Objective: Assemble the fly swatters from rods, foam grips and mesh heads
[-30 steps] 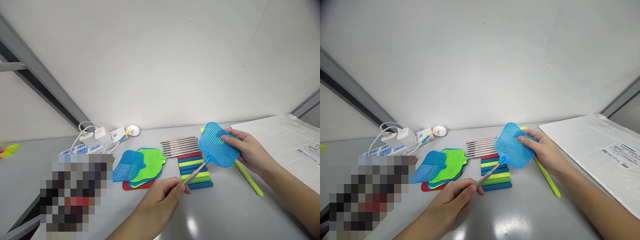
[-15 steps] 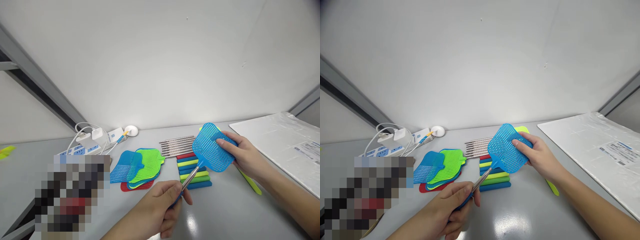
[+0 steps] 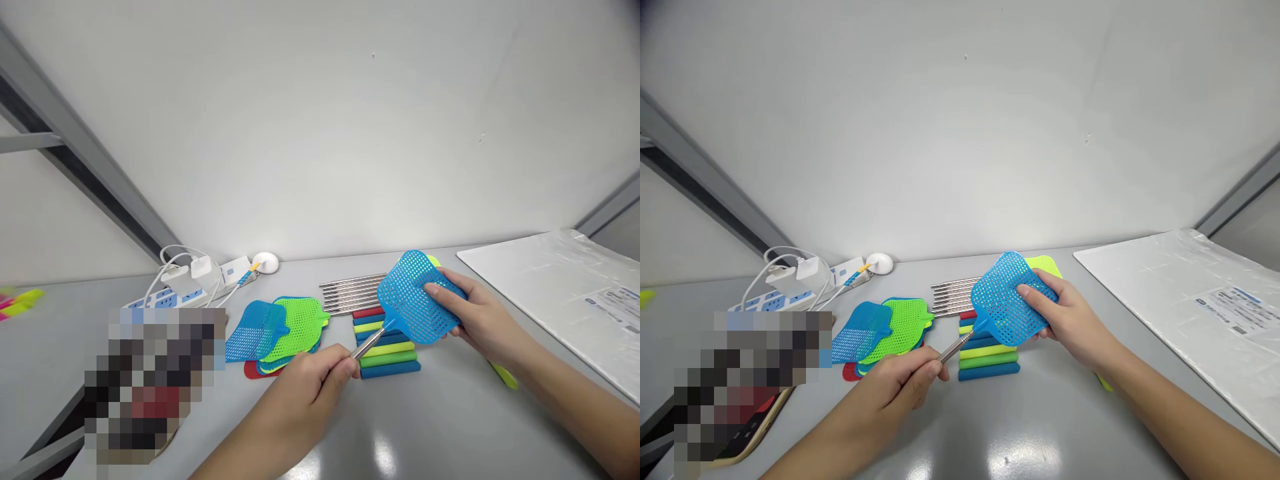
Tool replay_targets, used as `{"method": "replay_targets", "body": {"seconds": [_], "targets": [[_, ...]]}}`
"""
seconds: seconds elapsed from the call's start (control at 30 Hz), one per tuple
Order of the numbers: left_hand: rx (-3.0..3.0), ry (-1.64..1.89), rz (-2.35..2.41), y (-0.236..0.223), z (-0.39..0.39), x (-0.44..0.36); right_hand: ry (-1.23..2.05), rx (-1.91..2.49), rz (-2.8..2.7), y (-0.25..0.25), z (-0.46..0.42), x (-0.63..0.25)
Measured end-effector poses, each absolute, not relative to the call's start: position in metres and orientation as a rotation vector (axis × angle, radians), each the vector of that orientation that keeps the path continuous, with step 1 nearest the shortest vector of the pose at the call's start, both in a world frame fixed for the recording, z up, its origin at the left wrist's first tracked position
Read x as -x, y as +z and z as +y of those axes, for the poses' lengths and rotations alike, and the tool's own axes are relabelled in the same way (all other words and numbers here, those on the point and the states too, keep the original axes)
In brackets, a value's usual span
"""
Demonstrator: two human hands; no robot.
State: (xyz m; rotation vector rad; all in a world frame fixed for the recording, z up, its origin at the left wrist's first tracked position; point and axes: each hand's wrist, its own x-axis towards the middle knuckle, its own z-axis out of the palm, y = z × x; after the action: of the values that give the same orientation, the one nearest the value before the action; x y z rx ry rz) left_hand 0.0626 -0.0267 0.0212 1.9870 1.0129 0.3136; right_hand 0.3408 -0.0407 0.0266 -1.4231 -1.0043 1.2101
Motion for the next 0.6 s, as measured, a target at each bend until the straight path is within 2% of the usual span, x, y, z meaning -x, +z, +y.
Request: {"method": "replay_targets", "body": {"seconds": [0.2,0.37,0.47,0.6], "targets": [[-2.553,0.226,1.349,0.016,-0.033,-0.07,1.303,1.421,-0.955,0.036,-0.042,-0.335],[-2.995,0.583,1.398,0.011,-0.039,-0.064,1.275,1.395,-1.013,0.031,-0.044,-0.335],[-3.037,0.647,1.39,0.01,-0.039,-0.062,1.23,1.381,-1.038,0.029,-0.046,-0.333],[-2.726,0.389,1.407,0.013,-0.038,-0.066,1.158,1.426,-1.034,0.031,-0.049,-0.33]]}}
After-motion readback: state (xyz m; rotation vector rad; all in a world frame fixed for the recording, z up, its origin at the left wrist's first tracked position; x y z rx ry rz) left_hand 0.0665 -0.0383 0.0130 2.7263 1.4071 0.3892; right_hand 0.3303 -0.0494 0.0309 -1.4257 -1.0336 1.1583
